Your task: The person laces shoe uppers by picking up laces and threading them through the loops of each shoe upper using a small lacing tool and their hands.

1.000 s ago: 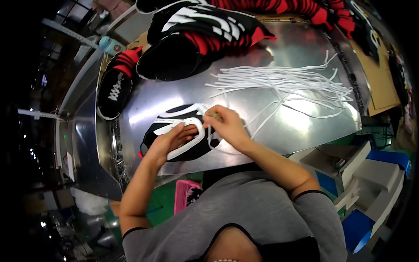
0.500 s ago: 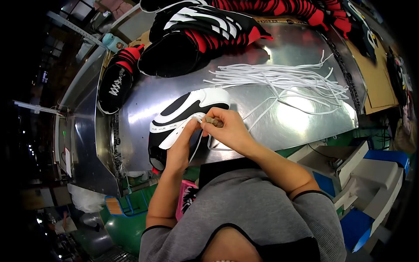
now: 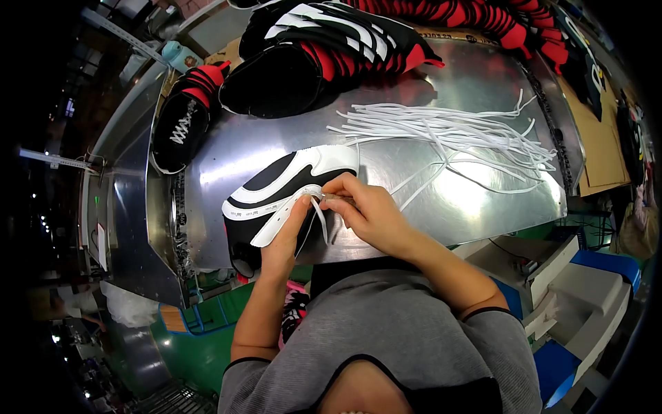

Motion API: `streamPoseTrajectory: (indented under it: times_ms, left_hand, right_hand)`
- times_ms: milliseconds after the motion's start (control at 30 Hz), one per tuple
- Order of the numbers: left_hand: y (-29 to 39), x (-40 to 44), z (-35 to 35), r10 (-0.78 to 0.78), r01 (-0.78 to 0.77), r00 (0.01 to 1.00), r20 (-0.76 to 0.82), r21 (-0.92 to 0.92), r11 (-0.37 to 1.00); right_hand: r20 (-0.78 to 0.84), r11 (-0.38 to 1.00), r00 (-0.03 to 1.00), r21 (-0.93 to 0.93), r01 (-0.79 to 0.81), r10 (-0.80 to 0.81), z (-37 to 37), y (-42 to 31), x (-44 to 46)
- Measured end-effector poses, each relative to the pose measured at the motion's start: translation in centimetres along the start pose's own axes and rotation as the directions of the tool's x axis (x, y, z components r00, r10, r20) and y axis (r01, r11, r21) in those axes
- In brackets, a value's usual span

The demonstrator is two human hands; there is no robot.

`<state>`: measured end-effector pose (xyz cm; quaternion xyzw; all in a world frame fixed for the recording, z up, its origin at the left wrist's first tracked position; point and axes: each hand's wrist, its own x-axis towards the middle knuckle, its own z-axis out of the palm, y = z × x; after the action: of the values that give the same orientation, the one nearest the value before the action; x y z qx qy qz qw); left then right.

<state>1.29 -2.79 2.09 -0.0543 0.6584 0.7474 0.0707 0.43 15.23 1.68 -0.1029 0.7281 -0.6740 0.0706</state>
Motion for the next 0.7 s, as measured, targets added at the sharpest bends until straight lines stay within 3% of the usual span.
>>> streamPoseTrajectory:
  times_ms: [67, 267, 333, 467, 500, 533, 600, 667, 700]
  left_hand:
    - [-0.2, 0.2, 0.0, 0.001, -0.001, 1.000, 0.007, 0.028, 1.000]
    - [-0.7, 0.7, 0.0, 0.155, -0.161, 0.986, 0.057, 0.134, 0.978]
    - [-1.6, 0.5, -0.2, 0.122, -0.132, 0.989, 0.087, 0.128, 0.983]
    - [-10.6, 0.2, -1.3, -0.008, -0.163, 0.951, 0.310, 0.520, 0.839]
    - [-10.5, 0.3, -0.6, 0.077, -0.214, 0.962, 0.262, 0.548, 0.809]
    - [-8.6, -0.2, 0.2, 0.267, -0.320, 0.947, 0.177, 0.558, 0.766]
    - [-4.8, -0.7, 0.7, 0.546, -0.474, 0.835, 0.073, 0.599, 0.646]
    - [-4.3, -0.9, -0.5, 0.585, -0.500, 0.811, 0.021, 0.542, 0.675]
    - [-4.9, 0.0, 0.2, 0.420, -0.376, 0.906, -0.051, 0.361, 0.853]
  right_hand:
    - [0.075, 0.993, 0.996, -0.113, -0.039, 0.048, -0.8, -0.4, 0.4]
    - [0.111, 0.989, 0.993, -0.147, -0.031, 0.047, -1.7, 0.0, 1.5]
    - [0.086, 0.982, 0.996, -0.188, -0.006, 0.022, -1.8, 0.4, 1.4]
    - [0.028, 0.932, 0.999, -0.360, 0.033, -0.025, -1.2, -0.5, 1.8]
    - [0.026, 0.918, 0.996, -0.386, 0.091, -0.088, -1.0, -0.1, 2.0]
    - [0.023, 0.902, 0.988, -0.406, 0.147, -0.151, -0.5, 0.5, 2.2]
    - [0.031, 0.871, 0.969, -0.432, 0.236, -0.247, 1.2, 1.6, 2.7]
    - [0.038, 0.859, 0.996, -0.506, 0.085, -0.076, 2.4, 0.3, 2.9]
    - [0.097, 0.856, 0.992, -0.503, 0.121, -0.083, 0.8, 0.1, 3.3]
